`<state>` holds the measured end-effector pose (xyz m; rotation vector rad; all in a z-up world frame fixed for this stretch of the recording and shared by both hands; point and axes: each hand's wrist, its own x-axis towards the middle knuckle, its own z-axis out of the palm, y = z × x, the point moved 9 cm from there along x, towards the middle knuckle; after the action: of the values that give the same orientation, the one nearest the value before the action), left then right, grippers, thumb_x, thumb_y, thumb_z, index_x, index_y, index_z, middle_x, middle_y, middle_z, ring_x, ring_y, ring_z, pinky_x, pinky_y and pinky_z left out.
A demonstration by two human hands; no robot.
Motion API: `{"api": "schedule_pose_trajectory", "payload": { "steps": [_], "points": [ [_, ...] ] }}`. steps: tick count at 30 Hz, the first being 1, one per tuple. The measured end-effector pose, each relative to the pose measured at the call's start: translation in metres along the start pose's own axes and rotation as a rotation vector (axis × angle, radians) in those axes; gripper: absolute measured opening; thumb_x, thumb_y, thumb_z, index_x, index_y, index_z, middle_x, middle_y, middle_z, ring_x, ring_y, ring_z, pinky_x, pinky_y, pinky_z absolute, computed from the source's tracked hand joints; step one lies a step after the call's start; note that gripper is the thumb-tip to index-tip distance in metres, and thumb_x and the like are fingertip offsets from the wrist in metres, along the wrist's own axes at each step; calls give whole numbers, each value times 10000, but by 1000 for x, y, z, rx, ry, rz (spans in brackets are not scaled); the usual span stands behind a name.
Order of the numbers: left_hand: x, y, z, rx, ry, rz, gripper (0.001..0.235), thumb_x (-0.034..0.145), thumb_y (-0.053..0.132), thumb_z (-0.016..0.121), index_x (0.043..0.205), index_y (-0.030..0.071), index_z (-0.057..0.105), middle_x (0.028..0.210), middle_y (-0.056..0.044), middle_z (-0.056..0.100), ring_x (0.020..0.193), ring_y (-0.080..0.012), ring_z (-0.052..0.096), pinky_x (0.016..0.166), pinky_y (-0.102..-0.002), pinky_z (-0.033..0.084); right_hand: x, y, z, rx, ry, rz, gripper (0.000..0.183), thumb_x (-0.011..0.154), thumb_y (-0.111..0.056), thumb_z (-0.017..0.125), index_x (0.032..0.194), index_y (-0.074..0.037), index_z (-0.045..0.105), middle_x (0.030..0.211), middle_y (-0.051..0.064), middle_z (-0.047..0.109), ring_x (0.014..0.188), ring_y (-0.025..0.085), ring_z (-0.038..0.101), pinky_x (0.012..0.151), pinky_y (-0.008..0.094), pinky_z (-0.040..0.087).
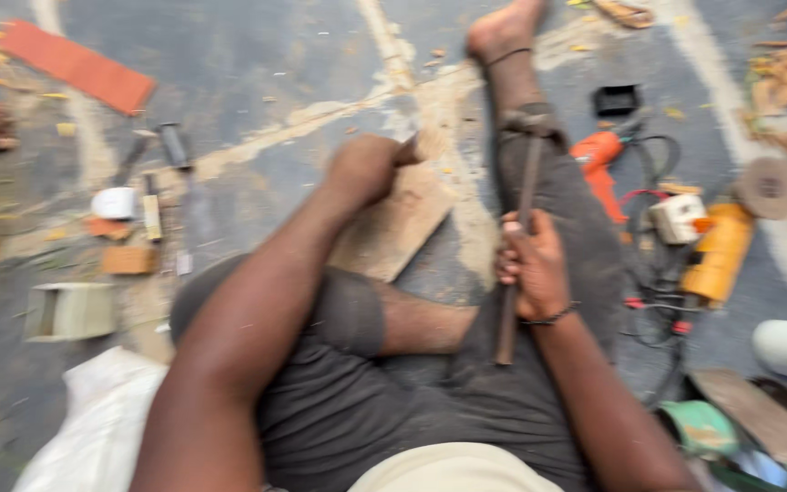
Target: The person sits on the floor and uses a chisel and hammer to carve a rectangular recess into a small piece of wood. They repeatedly position the chisel and strike it with the hammer to remove wood chips.
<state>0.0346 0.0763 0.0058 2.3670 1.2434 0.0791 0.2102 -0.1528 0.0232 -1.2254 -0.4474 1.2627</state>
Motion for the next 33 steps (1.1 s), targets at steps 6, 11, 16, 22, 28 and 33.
{"api": "schedule_pose_trajectory", "payload": {
  "steps": [6, 11, 16, 22, 28, 33],
  "points": [
    [-22, 26, -36, -126, 34, 144, 339, 787, 20, 691, 1045, 206, 808, 1101, -89, 749, 984, -282, 713, 862, -429, 567, 11, 14, 2, 234, -59, 114, 136, 1019, -136, 622, 1099, -108, 517, 699, -22, 446, 512, 38, 419, 421, 190, 370],
    [-19, 48, -6, -621, -241, 186, 161, 972, 227, 666, 1112, 164, 713, 1055, -37, 747, 964, -174, 734, 872, -373, 622, 14, 15, -1, 300, -72, 167, 116, 1030, -135, 598, 1108, -96, 521, 705, -26, 451, 529, 33, 433, 426, 185, 382],
    [-22, 42, 5, -519, -353, 134, 224, 943, 332, 728, 1083, 159, 744, 1032, -51, 769, 1014, -179, 713, 982, -413, 541, 14, 15, -1, 309, -101, 201, 124, 1040, -130, 596, 1123, -88, 514, 714, -23, 452, 547, 29, 443, 441, 175, 394],
    [-14, 26, 4, -409, -339, 59, 175, 909, 283, 740, 1031, 158, 755, 1016, -28, 779, 1017, -180, 722, 995, -413, 534, 10, 19, 4, 225, -111, 264, 159, 1026, -132, 594, 1139, -71, 499, 732, -16, 473, 537, 21, 444, 436, 169, 404],
    [-16, 14, -22, -321, -226, -22, 150, 945, 241, 699, 1065, 161, 741, 1034, -36, 771, 1003, -183, 738, 966, -414, 577, 10, 21, 6, 151, -102, 276, 164, 1015, -106, 596, 1136, -67, 494, 740, -14, 478, 541, 17, 454, 435, 169, 409],
    [-37, 12, 8, -409, -627, -19, 158, 928, 205, 722, 1050, 105, 736, 1010, -66, 793, 948, -212, 760, 958, -463, 593, 11, 21, 7, 132, -90, 283, 164, 1015, -119, 605, 1129, -68, 499, 737, -17, 482, 540, 13, 457, 431, 165, 408]
  ]
}}
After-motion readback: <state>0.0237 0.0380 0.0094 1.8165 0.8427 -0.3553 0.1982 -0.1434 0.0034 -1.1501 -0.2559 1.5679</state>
